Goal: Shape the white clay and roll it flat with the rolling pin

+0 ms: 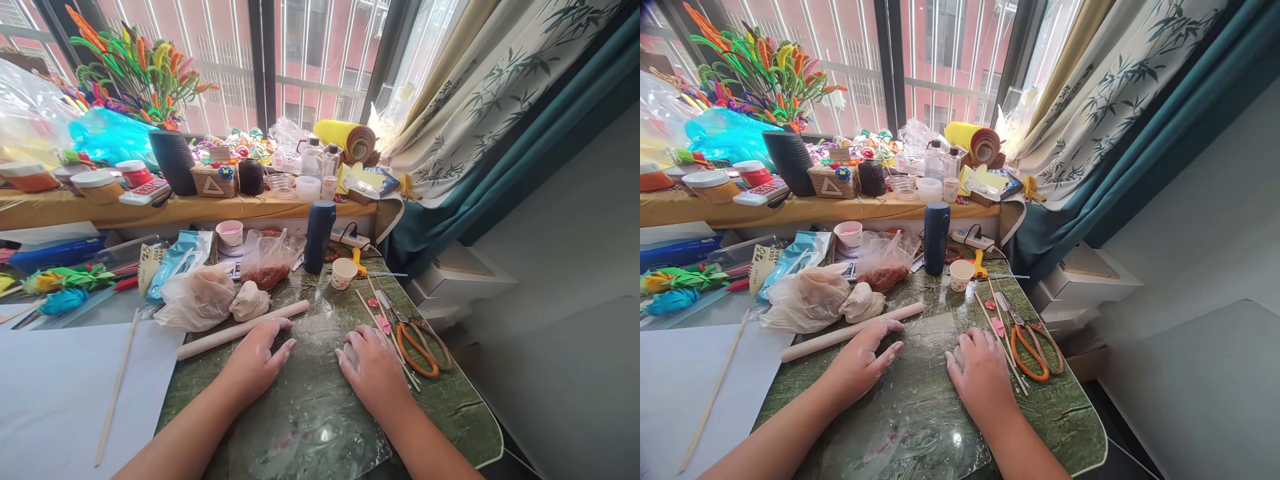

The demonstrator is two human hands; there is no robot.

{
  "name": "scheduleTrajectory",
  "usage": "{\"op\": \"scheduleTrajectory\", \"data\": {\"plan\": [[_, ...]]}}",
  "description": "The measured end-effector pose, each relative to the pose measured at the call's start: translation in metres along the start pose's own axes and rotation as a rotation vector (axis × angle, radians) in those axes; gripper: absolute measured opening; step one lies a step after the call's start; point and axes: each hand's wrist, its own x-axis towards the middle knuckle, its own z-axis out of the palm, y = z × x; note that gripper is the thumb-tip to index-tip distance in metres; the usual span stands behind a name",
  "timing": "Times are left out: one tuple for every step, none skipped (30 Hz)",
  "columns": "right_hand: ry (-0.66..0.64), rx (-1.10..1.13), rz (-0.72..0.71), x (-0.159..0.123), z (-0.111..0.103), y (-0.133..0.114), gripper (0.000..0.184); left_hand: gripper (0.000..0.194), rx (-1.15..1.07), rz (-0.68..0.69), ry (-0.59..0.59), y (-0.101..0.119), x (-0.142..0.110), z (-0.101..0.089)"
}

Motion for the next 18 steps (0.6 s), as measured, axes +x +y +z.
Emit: {"op": "scheduleTrajectory", "data": {"plan": [[-0.005,0.003,0.018,0.001,-0.001,0.004,0.018,0.027,0.000,-0.001,-0.001,0.000,0.000,0.000],[-0.010,0.010,0.029,0.001,-0.003,0.008,0.024,0.027,0.000,-0.003,-0.003,0.000,0.000,0.000],[-0.017,0.017,0.034,0.000,-0.005,0.011,0.032,0.027,-0.001,-0.007,-0.007,0.001,0.000,0.000],[-0.026,0.023,0.033,-0.001,-0.007,0.015,0.042,0.027,-0.002,-0.011,-0.009,0.001,0.001,-0.001],[-0.039,0.028,0.029,-0.004,-0.008,0.018,0.050,0.027,-0.002,-0.015,-0.012,0.001,0.001,-0.001],[-0.059,0.035,0.025,-0.007,-0.010,0.020,0.055,0.027,-0.002,-0.017,-0.015,0.002,0.001,-0.001],[-0.084,0.043,0.023,-0.009,-0.012,0.022,0.057,0.027,0.000,-0.017,-0.018,0.002,0.001,-0.001],[-0.112,0.052,0.026,-0.011,-0.014,0.024,0.057,0.026,0.001,-0.015,-0.019,0.002,0.002,-0.001],[-0.139,0.061,0.036,-0.013,-0.016,0.024,0.057,0.026,0.003,-0.012,-0.020,0.002,0.002,-0.001],[-0.161,0.067,0.055,-0.013,-0.018,0.024,0.058,0.026,0.005,-0.012,-0.022,0.002,0.001,-0.001],[-0.176,0.069,0.087,-0.012,-0.021,0.023,0.060,0.026,0.007,-0.014,-0.023,0.002,0.001,-0.001],[-0.188,0.073,0.127,-0.011,-0.025,0.022,0.064,0.026,0.008,-0.019,-0.026,0.003,0.001,-0.001],[-0.203,0.084,0.169,-0.009,-0.029,0.021,0.067,0.026,0.009,-0.024,-0.027,0.003,0.001,-0.001],[-0.227,0.108,0.212,-0.006,-0.034,0.021,0.067,0.026,0.009,-0.027,-0.026,0.003,0.001,-0.001],[-0.266,0.147,0.253,-0.004,-0.040,0.021,0.063,0.025,0.007,-0.026,-0.026,0.003,0.001,-0.001],[-0.316,0.202,0.292,-0.001,-0.045,0.023,0.058,0.025,0.005,-0.022,-0.026,0.003,0.001,-0.002],[-0.369,0.271,0.329,0.001,-0.050,0.025,0.051,0.025,0.002,-0.017,-0.027,0.003,0.001,-0.002],[-0.417,0.356,0.364,0.003,-0.055,0.027,0.047,0.026,-0.001,-0.014,-0.028,0.003,0.001,-0.002]]}}
